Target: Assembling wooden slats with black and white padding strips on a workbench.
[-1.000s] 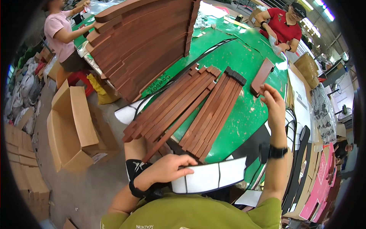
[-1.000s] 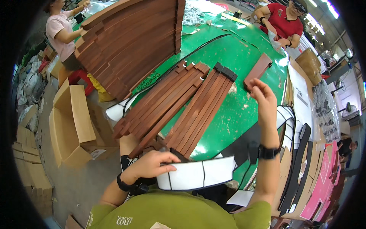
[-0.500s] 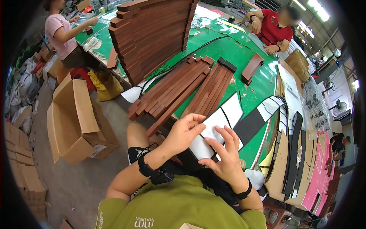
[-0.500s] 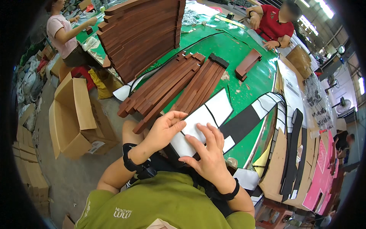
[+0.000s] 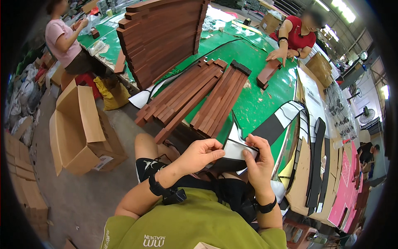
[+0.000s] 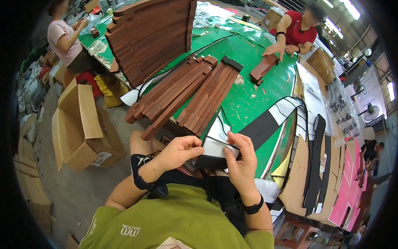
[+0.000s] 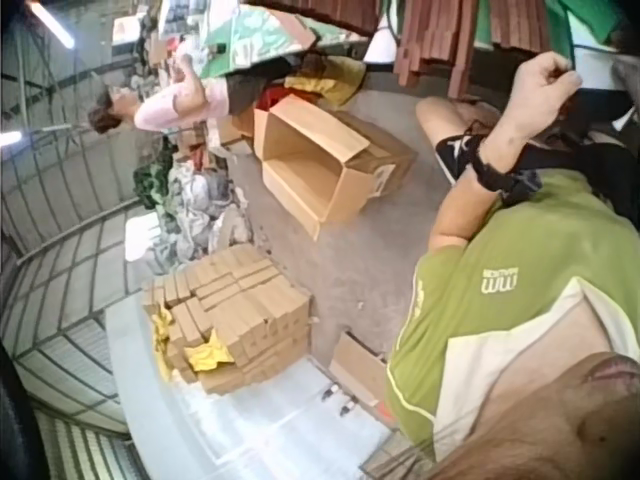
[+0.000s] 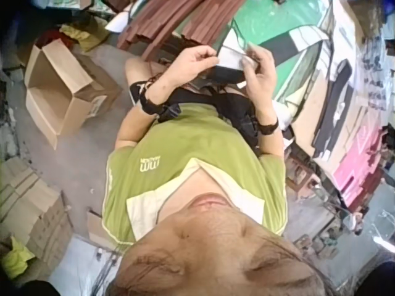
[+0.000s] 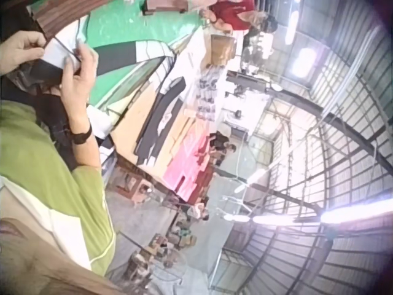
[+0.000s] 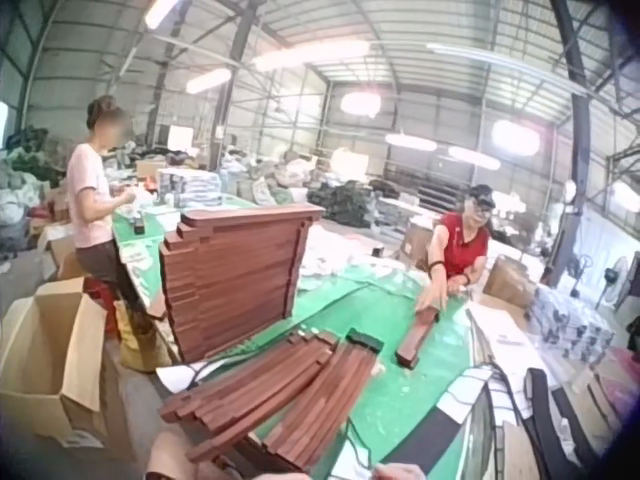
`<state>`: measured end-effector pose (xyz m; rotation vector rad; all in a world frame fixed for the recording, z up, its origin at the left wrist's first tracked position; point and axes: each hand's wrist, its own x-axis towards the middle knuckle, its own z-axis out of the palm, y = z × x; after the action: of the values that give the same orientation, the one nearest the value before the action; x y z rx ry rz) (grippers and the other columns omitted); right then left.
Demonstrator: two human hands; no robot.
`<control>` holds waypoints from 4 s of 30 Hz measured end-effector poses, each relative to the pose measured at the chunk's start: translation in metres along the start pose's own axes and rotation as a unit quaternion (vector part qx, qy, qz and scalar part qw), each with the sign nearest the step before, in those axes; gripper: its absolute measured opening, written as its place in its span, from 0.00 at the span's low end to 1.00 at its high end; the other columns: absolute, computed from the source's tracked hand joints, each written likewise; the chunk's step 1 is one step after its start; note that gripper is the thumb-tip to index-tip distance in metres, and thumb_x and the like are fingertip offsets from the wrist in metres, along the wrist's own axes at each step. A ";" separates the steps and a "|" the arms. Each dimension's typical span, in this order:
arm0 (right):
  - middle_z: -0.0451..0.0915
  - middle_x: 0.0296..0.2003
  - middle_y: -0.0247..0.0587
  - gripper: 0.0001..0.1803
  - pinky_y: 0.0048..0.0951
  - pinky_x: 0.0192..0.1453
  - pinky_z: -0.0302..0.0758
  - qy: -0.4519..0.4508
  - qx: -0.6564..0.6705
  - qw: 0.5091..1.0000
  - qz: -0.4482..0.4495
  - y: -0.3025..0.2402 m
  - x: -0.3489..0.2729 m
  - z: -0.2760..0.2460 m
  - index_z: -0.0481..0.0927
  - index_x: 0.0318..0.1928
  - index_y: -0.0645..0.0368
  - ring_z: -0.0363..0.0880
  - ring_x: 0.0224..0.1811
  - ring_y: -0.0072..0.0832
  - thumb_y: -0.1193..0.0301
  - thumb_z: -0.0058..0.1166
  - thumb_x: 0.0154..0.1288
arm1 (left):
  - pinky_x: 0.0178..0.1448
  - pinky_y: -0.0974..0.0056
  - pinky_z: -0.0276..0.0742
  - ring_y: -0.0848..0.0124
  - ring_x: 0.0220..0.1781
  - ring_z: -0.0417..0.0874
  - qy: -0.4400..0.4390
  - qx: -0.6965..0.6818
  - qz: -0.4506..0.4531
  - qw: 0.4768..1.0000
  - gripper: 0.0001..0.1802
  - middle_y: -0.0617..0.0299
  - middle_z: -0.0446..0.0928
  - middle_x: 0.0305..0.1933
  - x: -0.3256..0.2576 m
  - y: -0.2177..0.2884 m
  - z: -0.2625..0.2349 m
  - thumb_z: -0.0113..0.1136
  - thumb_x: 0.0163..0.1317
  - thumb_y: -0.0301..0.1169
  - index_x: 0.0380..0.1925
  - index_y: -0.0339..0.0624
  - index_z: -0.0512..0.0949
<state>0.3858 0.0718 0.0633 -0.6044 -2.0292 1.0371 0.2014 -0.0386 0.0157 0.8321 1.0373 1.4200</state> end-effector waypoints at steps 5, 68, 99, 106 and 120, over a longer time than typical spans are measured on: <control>0.74 0.62 0.48 0.29 0.41 0.65 0.71 0.001 -0.431 0.888 -0.161 -0.025 0.004 0.000 0.83 0.57 0.51 0.72 0.64 0.44 0.76 0.72 0.51 | 0.37 0.77 0.73 0.84 0.32 0.75 0.109 0.087 -0.010 0.990 0.10 0.71 0.78 0.32 0.004 0.005 0.008 0.65 0.71 0.34 0.42 0.36 0.82; 0.62 0.70 0.55 0.39 0.49 0.77 0.62 -0.163 -0.074 0.982 -0.054 0.088 0.041 0.052 0.69 0.60 0.64 0.56 0.78 0.56 0.79 0.72 0.45 | 0.27 0.64 0.73 0.67 0.23 0.75 0.327 0.514 0.126 0.783 0.16 0.60 0.72 0.24 0.028 -0.028 0.023 0.77 0.54 0.31 0.34 0.37 0.78; 0.63 0.70 0.56 0.42 0.58 0.72 0.67 -0.171 -0.191 0.957 -0.138 0.086 0.038 0.053 0.76 0.67 0.40 0.62 0.74 0.57 0.70 0.73 0.47 | 0.25 0.63 0.73 0.66 0.22 0.75 0.335 0.567 0.150 0.737 0.15 0.61 0.72 0.24 0.031 -0.030 0.025 0.76 0.53 0.30 0.31 0.40 0.76; 0.64 0.70 0.56 0.42 0.59 0.72 0.67 -0.165 -0.188 0.958 -0.142 0.084 0.036 0.053 0.75 0.68 0.42 0.63 0.74 0.57 0.71 0.72 0.48 | 0.27 0.60 0.79 0.58 0.25 0.82 0.302 0.579 0.143 0.744 0.14 0.57 0.77 0.32 0.023 -0.034 0.022 0.72 0.59 0.33 0.32 0.40 0.74; 0.71 0.65 0.55 0.33 0.47 0.68 0.71 -0.109 -0.177 0.968 -0.138 0.058 0.032 0.039 0.79 0.64 0.48 0.70 0.69 0.54 0.75 0.69 0.56 | 0.33 0.60 0.78 0.62 0.27 0.83 0.320 0.479 0.105 0.811 0.13 0.55 0.80 0.28 0.009 -0.025 0.011 0.70 0.63 0.33 0.38 0.36 0.78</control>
<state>0.3388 0.1079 0.0141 -0.3805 -2.4353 0.6007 0.2191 -0.0287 -0.0040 1.2218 2.3571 1.3447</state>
